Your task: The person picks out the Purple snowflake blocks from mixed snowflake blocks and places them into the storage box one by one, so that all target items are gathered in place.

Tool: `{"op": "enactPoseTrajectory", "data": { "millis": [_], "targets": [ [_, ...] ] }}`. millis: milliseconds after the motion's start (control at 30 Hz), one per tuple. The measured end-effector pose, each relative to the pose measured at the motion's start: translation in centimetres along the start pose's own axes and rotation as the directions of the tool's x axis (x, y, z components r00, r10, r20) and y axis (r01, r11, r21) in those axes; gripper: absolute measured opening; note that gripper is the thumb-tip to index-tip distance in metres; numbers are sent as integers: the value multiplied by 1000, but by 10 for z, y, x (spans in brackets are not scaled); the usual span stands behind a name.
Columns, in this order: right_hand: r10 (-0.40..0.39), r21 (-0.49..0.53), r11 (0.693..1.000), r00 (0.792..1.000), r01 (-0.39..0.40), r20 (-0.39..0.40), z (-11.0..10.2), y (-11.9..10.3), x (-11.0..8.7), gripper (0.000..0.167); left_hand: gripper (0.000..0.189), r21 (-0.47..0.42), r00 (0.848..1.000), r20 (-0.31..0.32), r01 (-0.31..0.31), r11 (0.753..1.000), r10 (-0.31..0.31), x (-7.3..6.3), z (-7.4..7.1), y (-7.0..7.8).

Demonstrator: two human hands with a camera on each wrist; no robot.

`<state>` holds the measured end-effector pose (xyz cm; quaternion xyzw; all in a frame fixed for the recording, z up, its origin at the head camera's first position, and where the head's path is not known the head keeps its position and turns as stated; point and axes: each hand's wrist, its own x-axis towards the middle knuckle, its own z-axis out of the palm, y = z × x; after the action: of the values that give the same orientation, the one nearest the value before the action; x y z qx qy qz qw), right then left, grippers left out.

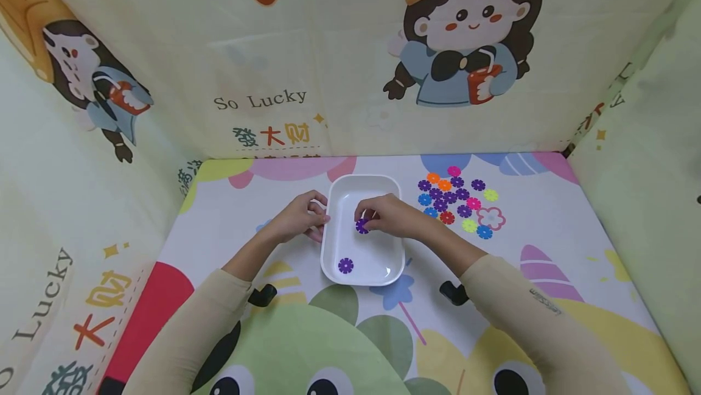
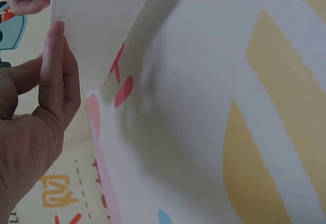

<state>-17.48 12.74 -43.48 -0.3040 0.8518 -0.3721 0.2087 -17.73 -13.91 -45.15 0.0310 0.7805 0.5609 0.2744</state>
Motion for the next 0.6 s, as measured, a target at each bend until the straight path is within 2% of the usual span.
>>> {"op": "enactPoseTrajectory", "data": {
  "millis": [267, 600],
  "targets": [
    [41, -58, 998, 998, -37, 54, 11, 1, 19, 10, 37, -26, 1000, 11, -1, 1000, 1, 1, 0, 0],
    [42, -59, 998, 995, -37, 87, 27, 4, 32, 10, 36, -15, 1000, 12, 2, 1000, -2, 1, -1, 0]
  ]
}}
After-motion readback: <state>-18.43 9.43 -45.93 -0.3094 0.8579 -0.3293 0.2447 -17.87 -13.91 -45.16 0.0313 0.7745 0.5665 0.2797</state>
